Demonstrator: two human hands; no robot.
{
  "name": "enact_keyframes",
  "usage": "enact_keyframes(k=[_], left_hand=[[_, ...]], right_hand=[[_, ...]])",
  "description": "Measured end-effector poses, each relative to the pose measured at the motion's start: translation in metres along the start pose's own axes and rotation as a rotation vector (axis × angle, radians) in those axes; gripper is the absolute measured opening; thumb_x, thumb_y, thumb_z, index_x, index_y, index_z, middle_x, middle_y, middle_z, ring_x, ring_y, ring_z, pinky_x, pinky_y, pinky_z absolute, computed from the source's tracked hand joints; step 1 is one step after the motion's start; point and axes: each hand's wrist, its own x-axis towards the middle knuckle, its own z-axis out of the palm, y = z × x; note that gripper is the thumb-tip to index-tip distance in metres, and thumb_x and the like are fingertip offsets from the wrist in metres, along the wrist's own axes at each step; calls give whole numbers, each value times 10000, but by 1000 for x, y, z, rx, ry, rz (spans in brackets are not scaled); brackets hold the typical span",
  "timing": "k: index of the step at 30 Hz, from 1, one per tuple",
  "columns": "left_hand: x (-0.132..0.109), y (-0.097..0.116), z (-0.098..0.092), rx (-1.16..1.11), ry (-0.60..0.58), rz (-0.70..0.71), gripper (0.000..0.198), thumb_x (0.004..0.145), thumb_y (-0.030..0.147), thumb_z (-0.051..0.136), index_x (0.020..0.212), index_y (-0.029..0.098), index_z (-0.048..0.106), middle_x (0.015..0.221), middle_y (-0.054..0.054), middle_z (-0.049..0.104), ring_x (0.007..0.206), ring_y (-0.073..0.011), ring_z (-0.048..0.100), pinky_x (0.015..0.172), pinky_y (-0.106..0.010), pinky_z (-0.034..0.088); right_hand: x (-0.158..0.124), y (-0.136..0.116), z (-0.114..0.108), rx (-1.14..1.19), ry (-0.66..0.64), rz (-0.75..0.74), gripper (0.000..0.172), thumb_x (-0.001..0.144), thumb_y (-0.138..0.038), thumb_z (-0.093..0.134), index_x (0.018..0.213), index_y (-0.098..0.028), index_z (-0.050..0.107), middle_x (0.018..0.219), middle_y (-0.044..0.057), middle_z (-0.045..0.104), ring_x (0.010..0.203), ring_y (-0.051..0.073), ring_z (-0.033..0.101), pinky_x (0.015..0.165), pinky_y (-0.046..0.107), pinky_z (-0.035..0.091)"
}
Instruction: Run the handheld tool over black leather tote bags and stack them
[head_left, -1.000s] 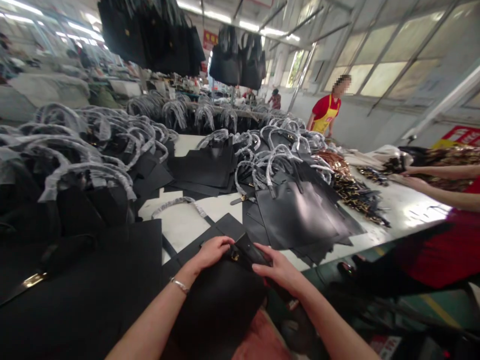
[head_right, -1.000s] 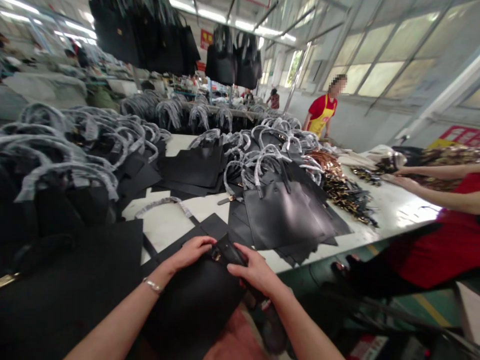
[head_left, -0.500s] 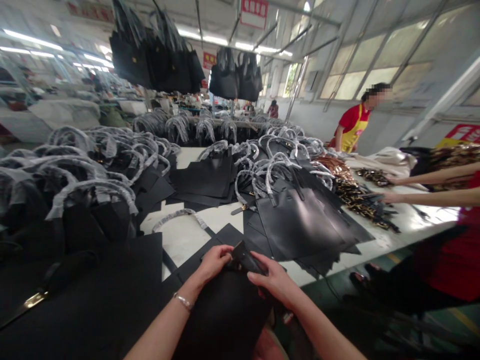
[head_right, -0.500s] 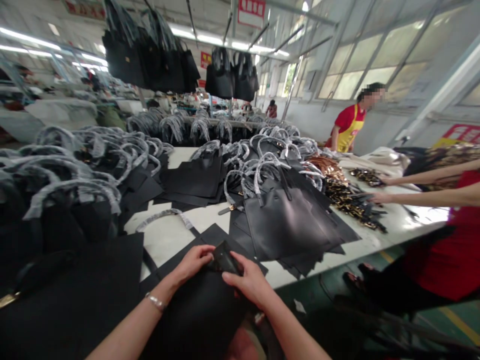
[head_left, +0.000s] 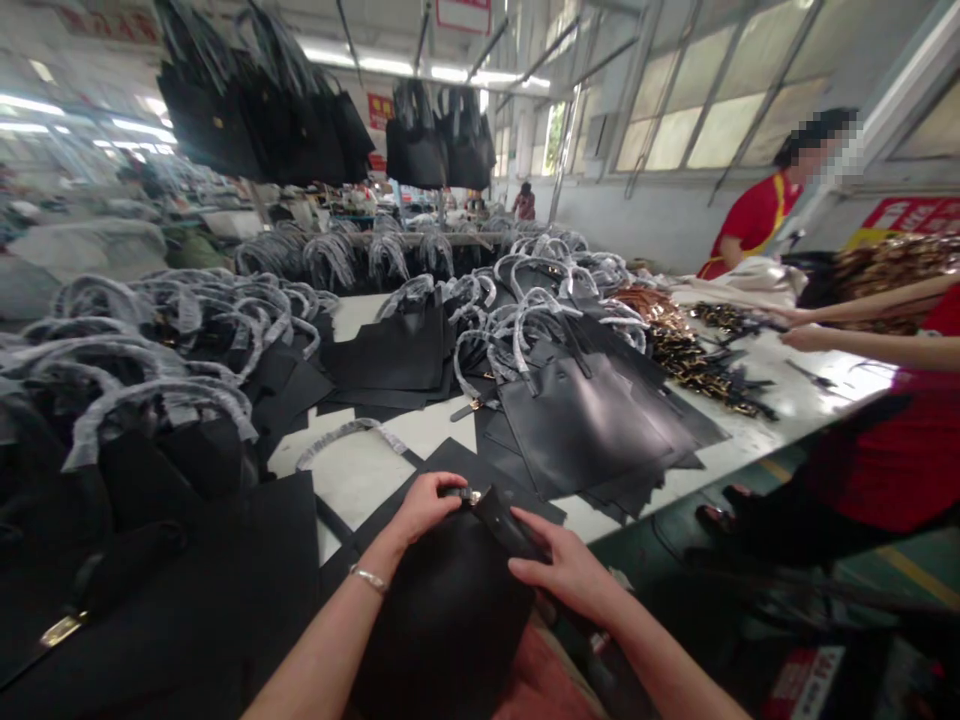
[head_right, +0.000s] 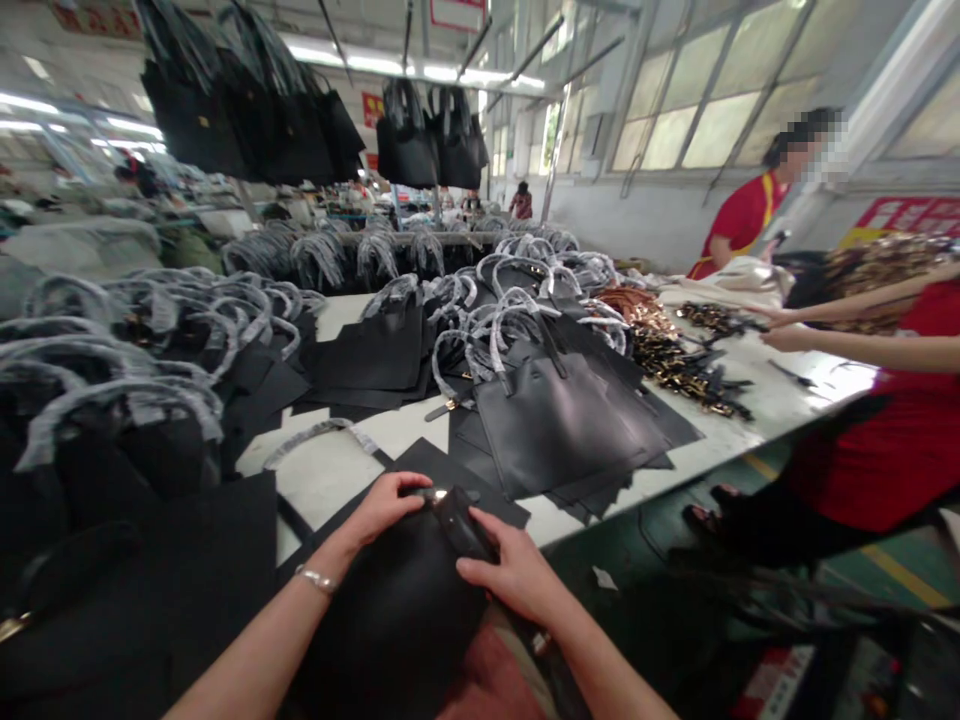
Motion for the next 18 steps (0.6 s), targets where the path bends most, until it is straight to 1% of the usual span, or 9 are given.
enact_keyframes(k=[1, 3, 5, 8, 10, 11, 13, 15, 18], left_hand=[[-3, 2, -3, 34, -21, 60, 277, 719, 181, 657, 981, 199, 745, 1031, -54, 699, 993, -214, 614, 926, -286, 424], [-7, 5, -7, 135, -23, 150, 224, 784, 244, 641, 977, 219, 751, 1035, -57, 687, 997, -211, 604, 925, -284, 415], [-6, 5, -8, 228, 17, 158, 210, 856, 295, 570, 920, 210, 751, 955, -69, 687, 912, -209, 613, 854, -292, 426], [0, 2, -6, 251, 63, 22, 270, 892, 299, 492, 793, 175, 711, 748, -68, 677, 689, -193, 617, 709, -293, 429], [4, 1, -3, 217, 49, -72, 289, 894, 281, 450, 775, 156, 682, 671, -59, 666, 577, -177, 608, 626, -278, 423], [6, 0, -2, 190, 30, -110, 289, 892, 270, 434, 787, 147, 674, 667, -61, 670, 556, -174, 611, 596, -269, 420], [7, 0, 0, 124, -19, -162, 280, 876, 237, 412, 842, 129, 668, 721, -76, 692, 577, -170, 633, 560, -249, 412], [4, 1, 2, 49, -78, -189, 282, 850, 211, 405, 903, 118, 666, 810, -92, 707, 635, -164, 652, 543, -227, 399], [-2, 5, 0, -59, -181, -203, 311, 807, 220, 434, 979, 122, 674, 890, -95, 707, 727, -156, 661, 562, -204, 390]], right_hand=[[1, 1, 1, -13, 19, -10, 740, 723, -365, 754, 1399, -197, 506, 1337, 89, 603, 1218, 302, 569, 1044, 452, 457], [3, 1, 2, -40, 45, -13, 730, 723, -377, 748, 1393, -204, 517, 1317, 90, 619, 1183, 307, 592, 1026, 456, 469], [3, -3, 2, -74, 50, -16, 732, 731, -379, 738, 1402, -199, 509, 1315, 97, 619, 1170, 307, 600, 1021, 456, 470], [1, -12, 3, -139, 47, -28, 756, 734, -370, 732, 1422, -181, 484, 1354, 103, 589, 1218, 304, 566, 1067, 448, 429], [1, -15, 4, -158, 28, -20, 769, 736, -365, 728, 1433, -171, 468, 1350, 104, 592, 1213, 299, 568, 1070, 439, 425], [2, -15, 4, -158, 17, -11, 767, 738, -364, 725, 1434, -169, 467, 1332, 103, 604, 1191, 298, 581, 1054, 436, 438], [6, -14, 6, -140, 0, 6, 753, 741, -371, 721, 1427, -179, 478, 1276, 97, 640, 1108, 291, 622, 981, 425, 489], [14, -12, 8, -98, -6, 30, 736, 745, -383, 718, 1421, -204, 488, 1191, 82, 679, 952, 260, 667, 842, 386, 544], [29, -11, 10, -3, -41, 81, 718, 751, -380, 712, 1417, -231, 489, 1032, 54, 713, 683, 174, 646, 615, 295, 533]])
